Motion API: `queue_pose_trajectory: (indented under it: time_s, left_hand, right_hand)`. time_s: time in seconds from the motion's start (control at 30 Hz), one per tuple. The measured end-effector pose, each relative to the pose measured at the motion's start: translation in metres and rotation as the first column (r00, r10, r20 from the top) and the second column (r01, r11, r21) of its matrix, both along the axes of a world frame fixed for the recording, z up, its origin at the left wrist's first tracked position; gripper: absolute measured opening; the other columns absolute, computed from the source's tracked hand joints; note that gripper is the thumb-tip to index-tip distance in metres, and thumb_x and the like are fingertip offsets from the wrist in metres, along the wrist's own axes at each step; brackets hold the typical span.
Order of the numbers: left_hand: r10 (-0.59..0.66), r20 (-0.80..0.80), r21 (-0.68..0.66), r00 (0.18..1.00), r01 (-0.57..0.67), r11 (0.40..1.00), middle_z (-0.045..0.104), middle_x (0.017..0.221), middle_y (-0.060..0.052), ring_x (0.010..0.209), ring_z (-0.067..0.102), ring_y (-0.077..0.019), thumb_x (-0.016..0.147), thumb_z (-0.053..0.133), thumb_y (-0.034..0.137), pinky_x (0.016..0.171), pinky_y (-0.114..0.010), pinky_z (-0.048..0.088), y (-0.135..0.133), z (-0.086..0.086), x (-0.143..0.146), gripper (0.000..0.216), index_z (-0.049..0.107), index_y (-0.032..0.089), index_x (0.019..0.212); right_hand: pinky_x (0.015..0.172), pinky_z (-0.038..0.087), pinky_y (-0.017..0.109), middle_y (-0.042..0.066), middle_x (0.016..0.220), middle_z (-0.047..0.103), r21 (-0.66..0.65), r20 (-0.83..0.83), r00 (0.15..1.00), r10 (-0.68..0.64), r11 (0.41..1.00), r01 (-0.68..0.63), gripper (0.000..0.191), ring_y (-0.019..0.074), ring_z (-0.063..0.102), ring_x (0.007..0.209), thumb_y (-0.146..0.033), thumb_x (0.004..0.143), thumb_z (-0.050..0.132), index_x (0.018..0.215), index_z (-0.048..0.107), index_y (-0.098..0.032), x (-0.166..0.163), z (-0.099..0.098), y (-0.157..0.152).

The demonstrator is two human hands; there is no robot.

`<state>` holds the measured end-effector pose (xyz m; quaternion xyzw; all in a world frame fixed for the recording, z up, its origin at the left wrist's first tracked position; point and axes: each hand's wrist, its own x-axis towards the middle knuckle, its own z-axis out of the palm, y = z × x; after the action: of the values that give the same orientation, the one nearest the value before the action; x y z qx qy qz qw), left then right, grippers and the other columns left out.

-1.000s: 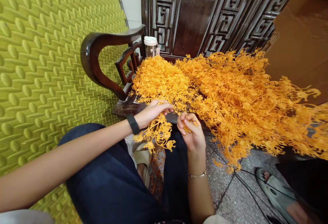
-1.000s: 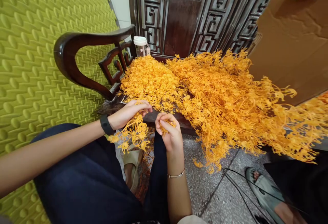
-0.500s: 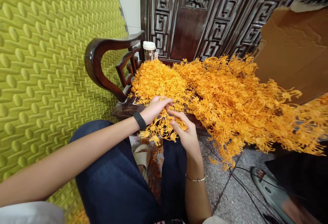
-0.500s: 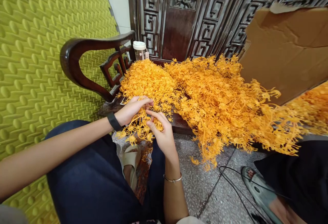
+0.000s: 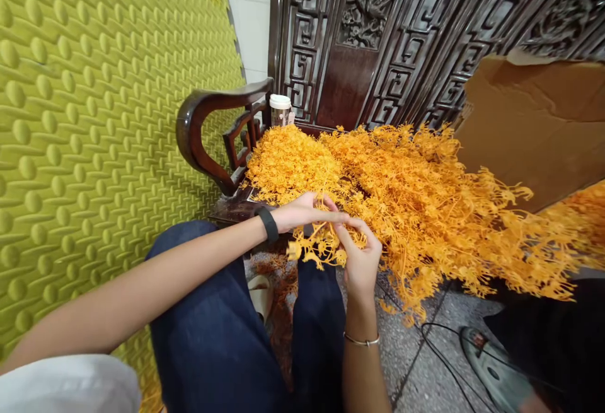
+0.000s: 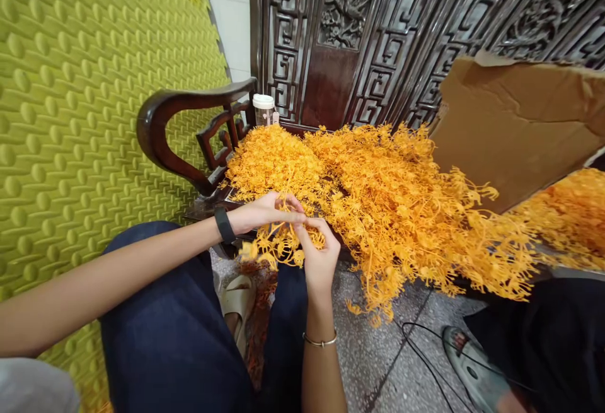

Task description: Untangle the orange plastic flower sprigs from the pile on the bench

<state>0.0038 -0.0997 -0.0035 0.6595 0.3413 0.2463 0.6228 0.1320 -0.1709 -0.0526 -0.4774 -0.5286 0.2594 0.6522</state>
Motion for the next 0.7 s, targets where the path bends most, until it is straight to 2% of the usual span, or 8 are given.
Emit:
queue_pose_trajectory:
  time_s: [0.1,0.17,0.23,0.33,0.4,0.53,0.63,0.7]
  left_hand:
    - [-0.084,0.003,0.021,0.996,0.084,0.996,0.056,0.076,-0.001,0.064,0.051,-0.0091,0.057,0.072,0.032,0.063,-0.025,0.04,0.001,0.0,0.0,0.038,0.055,0.015,0.086]
    - [-0.162,0.032,0.032,0.986,0.161,0.986,0.058,0.079,-0.001,0.07,0.054,-0.0102,0.056,0.073,0.026,0.069,-0.028,0.041,0.0,0.0,0.0,0.036,0.056,0.015,0.086]
    - [-0.205,0.04,0.058,0.978,0.203,0.977,0.058,0.082,-0.001,0.076,0.054,-0.011,0.055,0.073,0.021,0.075,-0.029,0.041,-0.002,-0.001,0.0,0.036,0.056,0.016,0.087]
    - [-0.187,0.006,0.062,0.982,0.186,0.981,0.058,0.079,0.001,0.076,0.055,-0.0109,0.056,0.07,0.017,0.077,-0.03,0.04,-0.005,-0.002,0.0,0.034,0.055,0.017,0.086]
    - [-0.181,0.004,0.041,0.983,0.181,0.983,0.058,0.075,0.002,0.073,0.055,-0.0103,0.061,0.065,0.015,0.076,-0.029,0.041,-0.008,-0.002,0.001,0.025,0.055,0.017,0.083]
    - [-0.283,0.072,0.022,0.957,0.282,0.959,0.058,0.071,0.001,0.07,0.054,-0.0095,0.069,0.055,0.013,0.075,-0.028,0.041,-0.016,0.004,0.005,0.005,0.056,0.015,0.073]
    - [-0.35,0.056,0.036,0.935,0.348,0.937,0.057,0.075,0.0,0.068,0.052,-0.0085,0.07,0.055,0.013,0.071,-0.026,0.041,-0.022,0.012,0.008,0.003,0.057,0.014,0.071]
    - [-0.378,0.015,0.032,0.926,0.378,0.925,0.057,0.079,0.0,0.066,0.051,-0.0078,0.07,0.057,0.015,0.067,-0.024,0.041,-0.025,0.016,0.01,0.004,0.058,0.014,0.074]
  right_hand:
    - [0.073,0.042,0.031,0.002,0.075,0.058,0.081,0.104,0.994,0.036,0.996,-0.045,0.006,0.0148,0.053,0.075,-0.022,0.072,0.06,0.069,0.062,-0.016,0.008,0.002,0.001]
    - [0.073,0.042,0.031,0.002,0.076,0.058,0.09,0.104,0.993,0.052,0.994,-0.061,0.004,0.0155,0.054,0.077,-0.021,0.071,0.061,0.07,0.063,-0.017,0.012,0.003,0.0]
    - [0.067,0.042,0.029,0.002,0.075,0.059,0.056,0.031,0.997,0.065,0.996,-0.067,0.005,0.0146,0.054,0.073,-0.021,0.071,0.061,0.072,0.063,-0.016,0.014,0.002,-0.001]
    - [0.05,0.037,0.023,0.001,0.069,0.056,-0.02,-0.092,0.992,0.085,0.996,-0.087,0.009,0.0095,0.048,0.055,-0.024,0.071,0.061,0.069,0.062,-0.015,0.014,0.0,-0.001]
    - [0.044,0.033,0.021,0.0,0.066,0.054,-0.03,-0.169,0.983,0.068,0.997,-0.075,0.011,0.0073,0.043,0.049,-0.024,0.071,0.062,0.067,0.059,-0.014,0.013,-0.001,-0.001]
    - [0.042,0.033,0.02,-0.001,0.065,0.054,0.019,-0.31,0.95,0.036,0.999,-0.032,0.011,0.0074,0.044,0.048,-0.024,0.073,0.059,0.068,0.055,-0.015,0.011,0.004,-0.003]
    - [0.044,0.035,0.02,0.0,0.068,0.056,0.029,-0.345,0.937,0.064,0.998,-0.058,0.008,0.0074,0.046,0.051,-0.022,0.075,0.057,0.071,0.057,-0.015,0.012,0.008,-0.006]
    - [0.048,0.036,0.02,0.0,0.071,0.057,0.045,-0.353,0.935,0.029,0.999,-0.014,0.006,0.0071,0.048,0.053,-0.02,0.074,0.059,0.071,0.058,-0.015,0.013,0.01,-0.008]
